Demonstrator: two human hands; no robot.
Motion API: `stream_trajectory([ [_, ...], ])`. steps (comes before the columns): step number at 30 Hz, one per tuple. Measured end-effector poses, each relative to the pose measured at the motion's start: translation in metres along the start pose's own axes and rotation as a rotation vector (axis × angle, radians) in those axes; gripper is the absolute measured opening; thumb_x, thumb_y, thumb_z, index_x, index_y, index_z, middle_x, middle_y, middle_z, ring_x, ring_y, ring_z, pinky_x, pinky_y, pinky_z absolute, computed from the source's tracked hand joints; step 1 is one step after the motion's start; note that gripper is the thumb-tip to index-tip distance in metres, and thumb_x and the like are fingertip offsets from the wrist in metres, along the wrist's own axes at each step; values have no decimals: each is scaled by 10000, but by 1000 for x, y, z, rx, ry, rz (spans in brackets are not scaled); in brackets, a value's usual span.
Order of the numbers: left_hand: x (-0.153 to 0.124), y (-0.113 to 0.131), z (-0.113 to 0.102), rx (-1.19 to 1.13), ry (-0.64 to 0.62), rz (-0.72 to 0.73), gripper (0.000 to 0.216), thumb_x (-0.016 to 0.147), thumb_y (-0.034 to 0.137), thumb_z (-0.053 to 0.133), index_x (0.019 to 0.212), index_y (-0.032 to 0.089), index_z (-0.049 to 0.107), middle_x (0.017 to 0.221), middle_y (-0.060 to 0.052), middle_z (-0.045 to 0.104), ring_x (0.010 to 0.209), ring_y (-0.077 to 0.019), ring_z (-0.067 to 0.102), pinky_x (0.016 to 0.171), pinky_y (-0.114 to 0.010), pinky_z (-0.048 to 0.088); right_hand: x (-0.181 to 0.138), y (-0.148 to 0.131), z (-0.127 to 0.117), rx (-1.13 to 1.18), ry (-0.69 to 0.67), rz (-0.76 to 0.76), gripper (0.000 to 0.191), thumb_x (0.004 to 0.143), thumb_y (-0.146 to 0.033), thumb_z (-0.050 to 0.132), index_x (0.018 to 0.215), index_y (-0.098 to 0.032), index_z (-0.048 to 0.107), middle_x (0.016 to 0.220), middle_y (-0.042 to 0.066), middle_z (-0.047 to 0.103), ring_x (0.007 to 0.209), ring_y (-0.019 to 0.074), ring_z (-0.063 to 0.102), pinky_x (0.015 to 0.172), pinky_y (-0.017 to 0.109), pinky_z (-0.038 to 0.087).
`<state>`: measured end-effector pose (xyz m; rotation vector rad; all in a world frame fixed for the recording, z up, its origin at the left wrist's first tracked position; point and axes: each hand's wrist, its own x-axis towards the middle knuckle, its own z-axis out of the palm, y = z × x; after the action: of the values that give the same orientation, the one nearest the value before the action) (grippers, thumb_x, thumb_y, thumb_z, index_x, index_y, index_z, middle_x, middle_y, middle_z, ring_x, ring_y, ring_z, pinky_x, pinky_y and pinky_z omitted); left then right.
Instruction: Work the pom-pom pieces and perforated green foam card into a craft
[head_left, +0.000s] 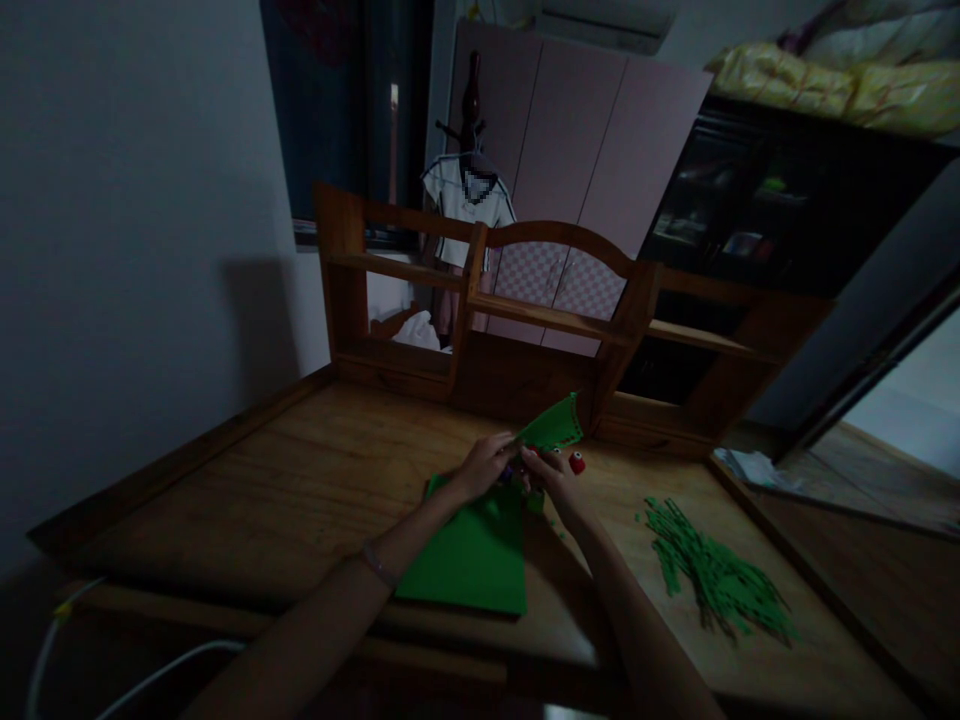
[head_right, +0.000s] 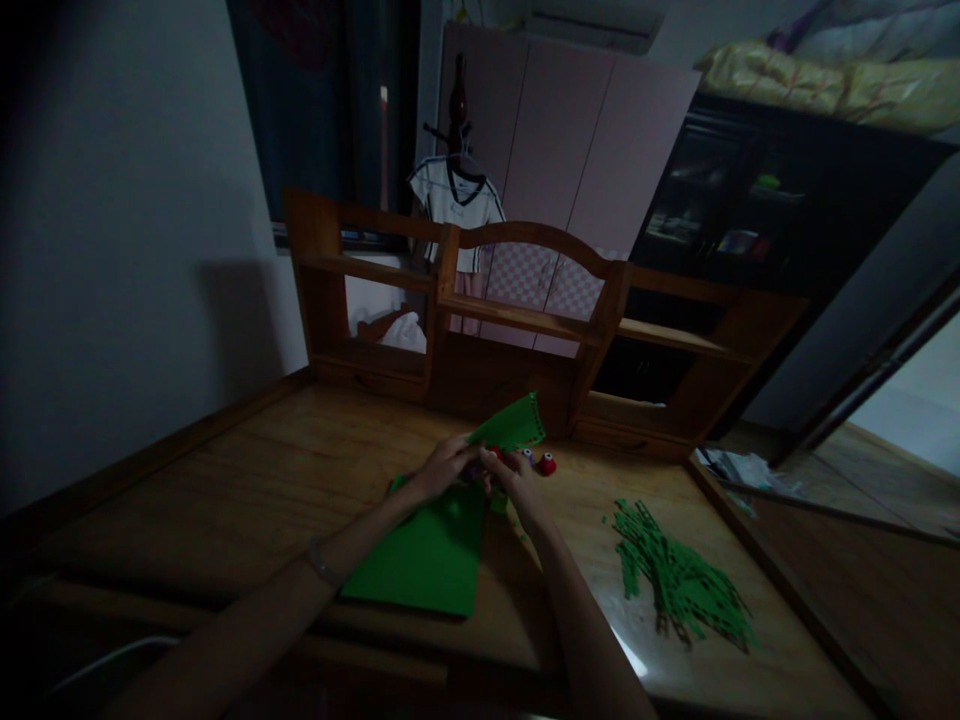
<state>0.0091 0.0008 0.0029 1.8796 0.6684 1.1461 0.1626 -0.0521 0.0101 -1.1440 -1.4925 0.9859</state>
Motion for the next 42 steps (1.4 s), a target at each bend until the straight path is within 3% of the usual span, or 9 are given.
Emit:
stream_trajectory([
  [6, -2, -1, 5, 78, -26, 90, 410, 881, 484, 434, 810, 149, 659, 847, -55, 630, 799, -171, 553, 747, -252, 410, -1, 3, 3, 90, 85, -15, 465, 812, -495, 559, 474, -175, 536, 430, 18, 495, 398, 129, 446, 450, 275, 319],
  [11, -6, -1, 8, -10, -33, -81, 492, 878, 546, 400, 740, 132, 626, 698, -30, 593, 672, -146, 541, 597, -226, 394, 5, 11, 1, 137, 170, -10, 435, 781, -494, 598, 496, -178, 506, 442, -9, 455, 400, 110, 392, 419, 263, 252],
  [14, -7, 0, 8, -101, -7, -174, 535, 852, 605, 404, 786, 119, 616, 658, -21, 572, 615, -135, 526, 536, -218, 375, 7, 13, -1, 150, 164, -3, 421, 752, -492, 631, 502, -178, 507, 450, -13, 453, 412, 105, 386, 424, 260, 240],
  [19, -7, 6, 8, -178, -19, -179, 537, 770, 617, 541, 913, 106, 628, 709, -41, 631, 582, -117, 527, 541, -214, 389, 5, 12, -2, 160, 115, 16, 396, 742, -492, 642, 533, -169, 549, 473, -7, 471, 428, 102, 394, 429, 251, 254],
  [27, -3, 7, 11, -212, -198, -137, 543, 747, 637, 553, 719, 99, 629, 655, -47, 605, 498, -86, 463, 464, -192, 334, -1, 3, -1, 76, 141, -33, 325, 733, -446, 664, 578, -178, 565, 573, -6, 494, 547, 123, 440, 506, 251, 313],
  [32, -3, 9, 7, -205, -225, -130, 553, 741, 631, 567, 699, 86, 652, 553, -15, 525, 489, -81, 419, 462, -193, 297, -1, 7, -2, 84, 160, 17, 297, 709, -454, 677, 641, -186, 567, 604, -12, 496, 562, 126, 438, 508, 249, 298],
  [42, -5, 8, 8, -216, -236, -135, 543, 774, 608, 545, 739, 83, 678, 615, -49, 583, 531, -97, 470, 482, -192, 329, -2, 1, -2, 18, 106, -70, 330, 749, -434, 643, 593, -180, 500, 539, -30, 413, 513, 106, 373, 487, 246, 261],
])
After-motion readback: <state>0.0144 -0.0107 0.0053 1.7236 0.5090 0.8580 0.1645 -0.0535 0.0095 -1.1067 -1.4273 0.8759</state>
